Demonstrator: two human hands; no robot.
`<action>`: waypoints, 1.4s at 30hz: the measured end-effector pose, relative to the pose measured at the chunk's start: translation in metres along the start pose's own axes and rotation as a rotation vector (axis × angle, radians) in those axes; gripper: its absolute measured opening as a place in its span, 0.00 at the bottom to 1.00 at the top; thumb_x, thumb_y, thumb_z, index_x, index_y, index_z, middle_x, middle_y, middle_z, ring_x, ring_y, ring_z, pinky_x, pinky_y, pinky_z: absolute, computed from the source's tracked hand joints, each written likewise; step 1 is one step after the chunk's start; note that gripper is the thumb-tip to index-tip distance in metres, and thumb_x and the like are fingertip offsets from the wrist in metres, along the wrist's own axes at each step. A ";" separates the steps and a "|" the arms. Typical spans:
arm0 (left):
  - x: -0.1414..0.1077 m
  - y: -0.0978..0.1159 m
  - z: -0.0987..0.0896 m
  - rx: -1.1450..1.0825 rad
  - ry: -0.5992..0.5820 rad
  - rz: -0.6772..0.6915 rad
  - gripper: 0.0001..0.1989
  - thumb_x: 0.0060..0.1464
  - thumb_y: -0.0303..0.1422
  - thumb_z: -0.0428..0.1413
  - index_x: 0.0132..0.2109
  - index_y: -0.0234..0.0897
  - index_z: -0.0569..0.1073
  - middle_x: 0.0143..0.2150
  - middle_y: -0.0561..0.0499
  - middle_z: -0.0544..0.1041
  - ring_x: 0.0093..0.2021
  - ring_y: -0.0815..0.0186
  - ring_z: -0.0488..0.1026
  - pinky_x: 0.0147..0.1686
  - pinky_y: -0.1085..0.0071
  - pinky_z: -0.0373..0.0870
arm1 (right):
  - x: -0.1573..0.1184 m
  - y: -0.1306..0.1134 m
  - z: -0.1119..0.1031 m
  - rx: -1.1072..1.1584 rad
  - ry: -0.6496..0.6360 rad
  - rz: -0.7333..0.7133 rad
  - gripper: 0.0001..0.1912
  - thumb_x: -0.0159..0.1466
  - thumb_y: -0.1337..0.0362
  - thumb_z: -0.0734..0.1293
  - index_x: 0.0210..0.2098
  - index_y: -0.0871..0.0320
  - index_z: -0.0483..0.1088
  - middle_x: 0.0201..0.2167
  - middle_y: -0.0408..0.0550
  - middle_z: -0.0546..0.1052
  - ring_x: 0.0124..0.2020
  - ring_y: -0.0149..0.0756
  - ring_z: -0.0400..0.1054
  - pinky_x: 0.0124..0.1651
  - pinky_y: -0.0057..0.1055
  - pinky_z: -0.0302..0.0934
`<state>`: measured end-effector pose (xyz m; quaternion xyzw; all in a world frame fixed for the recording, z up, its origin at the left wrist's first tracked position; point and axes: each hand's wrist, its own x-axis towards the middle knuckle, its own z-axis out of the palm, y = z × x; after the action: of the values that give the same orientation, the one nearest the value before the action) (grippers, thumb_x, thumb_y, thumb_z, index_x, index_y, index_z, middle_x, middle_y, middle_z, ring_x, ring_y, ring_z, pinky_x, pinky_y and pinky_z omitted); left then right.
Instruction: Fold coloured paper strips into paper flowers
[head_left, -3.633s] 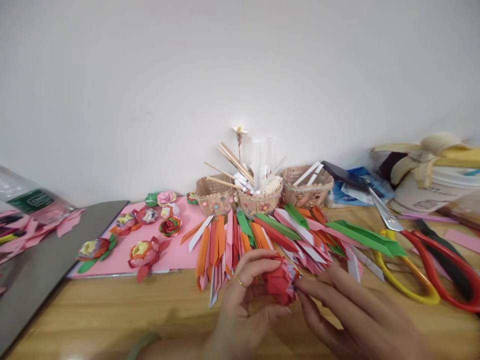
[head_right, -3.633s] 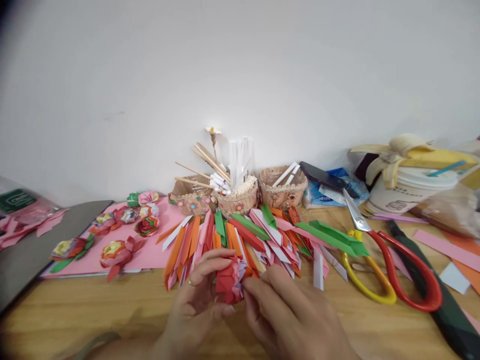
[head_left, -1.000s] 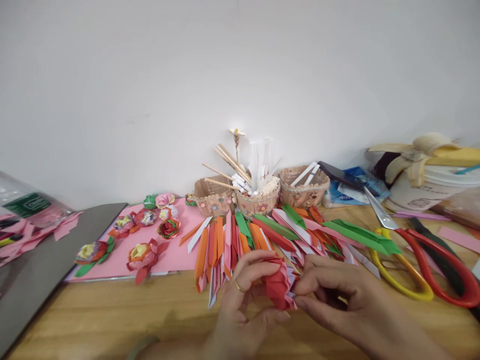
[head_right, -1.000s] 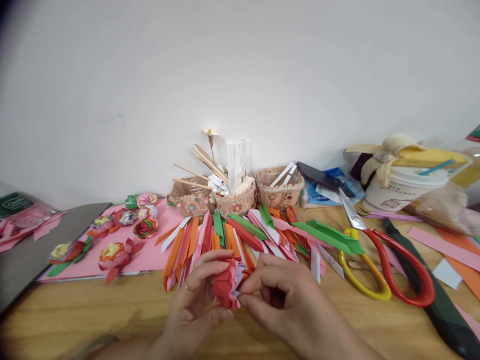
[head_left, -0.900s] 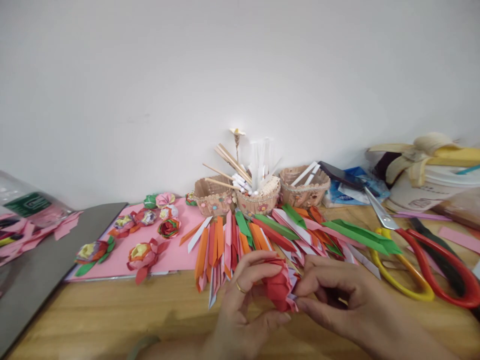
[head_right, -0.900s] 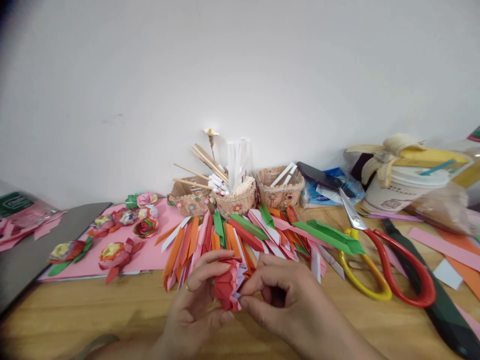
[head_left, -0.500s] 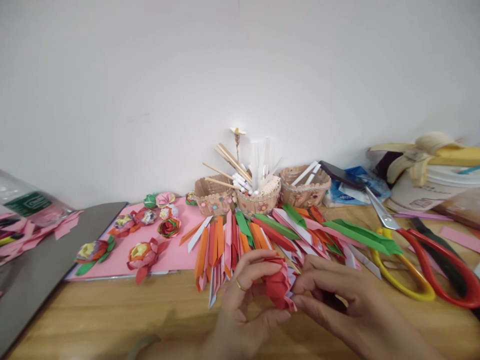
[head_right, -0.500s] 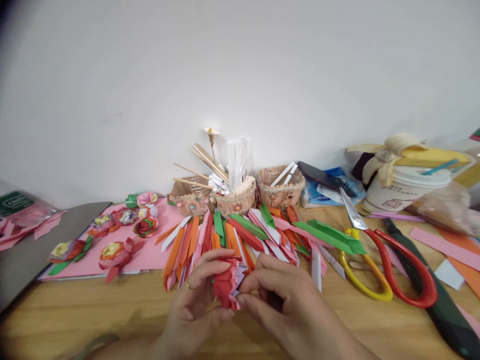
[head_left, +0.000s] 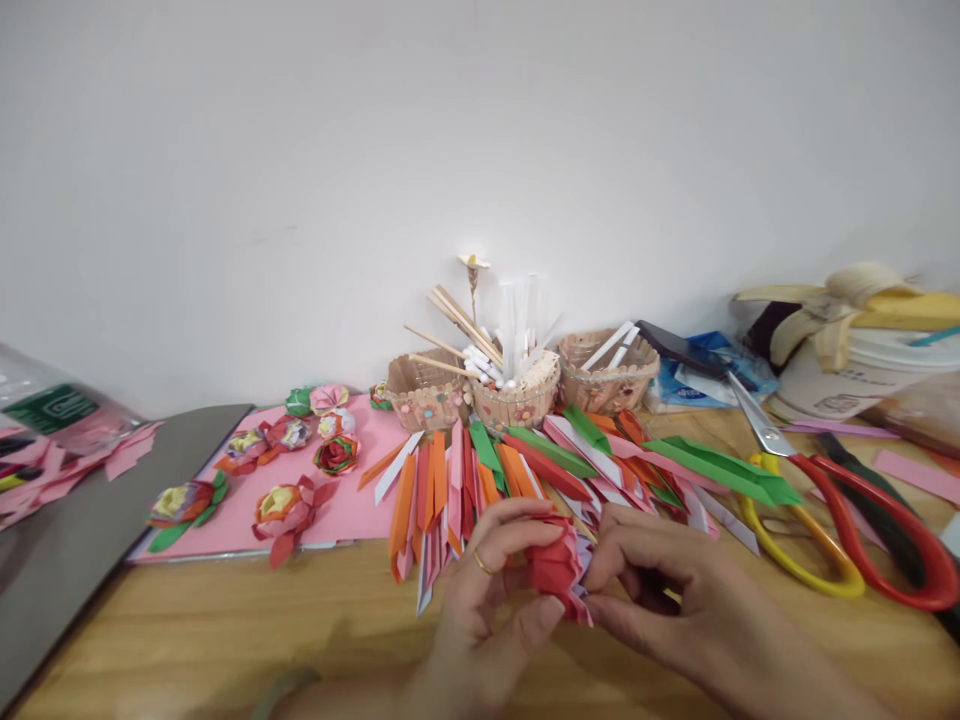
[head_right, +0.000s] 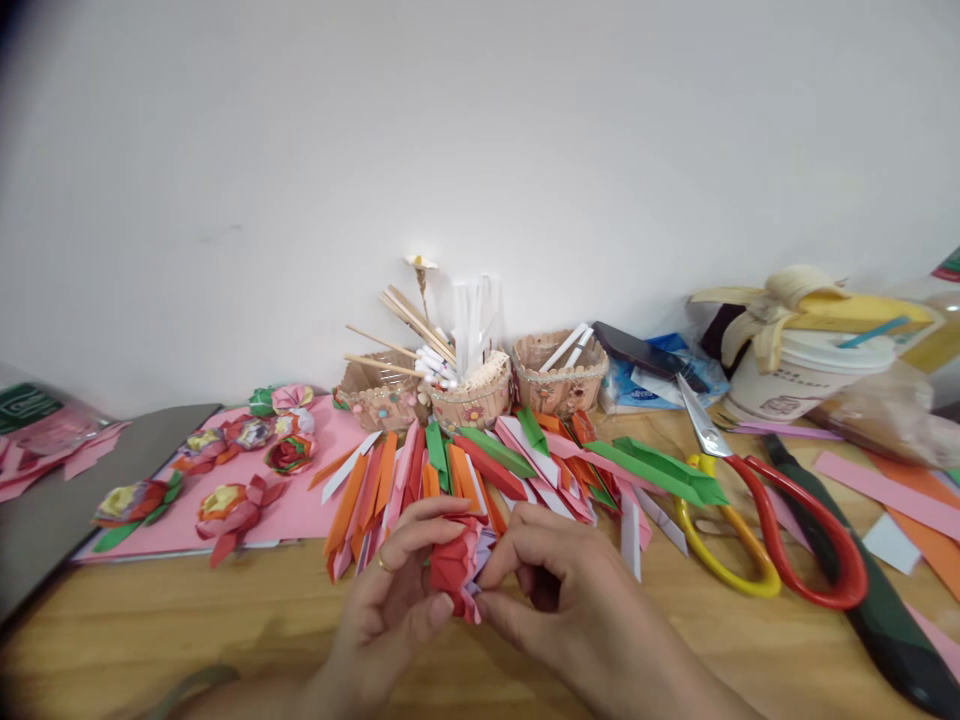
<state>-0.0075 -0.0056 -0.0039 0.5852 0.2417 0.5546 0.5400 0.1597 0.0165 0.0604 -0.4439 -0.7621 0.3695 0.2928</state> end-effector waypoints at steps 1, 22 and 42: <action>0.000 0.000 0.000 0.001 0.003 0.004 0.17 0.57 0.31 0.54 0.53 0.51 0.69 0.54 0.47 0.62 0.53 0.60 0.66 0.47 0.68 0.70 | 0.000 0.000 0.000 0.007 0.002 0.002 0.10 0.53 0.72 0.66 0.17 0.56 0.68 0.17 0.38 0.66 0.18 0.25 0.57 0.19 0.22 0.51; 0.005 -0.002 0.004 -0.095 0.210 -0.098 0.20 0.48 0.33 0.63 0.49 0.47 0.73 0.49 0.48 0.69 0.46 0.63 0.70 0.40 0.71 0.72 | -0.011 0.009 -0.004 -0.186 0.214 -0.204 0.09 0.61 0.67 0.63 0.33 0.52 0.75 0.24 0.44 0.75 0.23 0.31 0.69 0.22 0.24 0.63; 0.005 -0.002 -0.001 -0.285 0.194 -0.262 0.20 0.53 0.36 0.59 0.54 0.46 0.68 0.56 0.48 0.70 0.54 0.61 0.68 0.52 0.67 0.66 | -0.013 0.007 -0.004 -0.149 0.309 -0.310 0.13 0.61 0.69 0.63 0.38 0.47 0.77 0.24 0.44 0.76 0.24 0.31 0.71 0.19 0.21 0.63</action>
<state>-0.0064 -0.0006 -0.0044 0.4103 0.2857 0.5617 0.6592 0.1714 0.0087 0.0553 -0.3932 -0.7924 0.1905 0.4256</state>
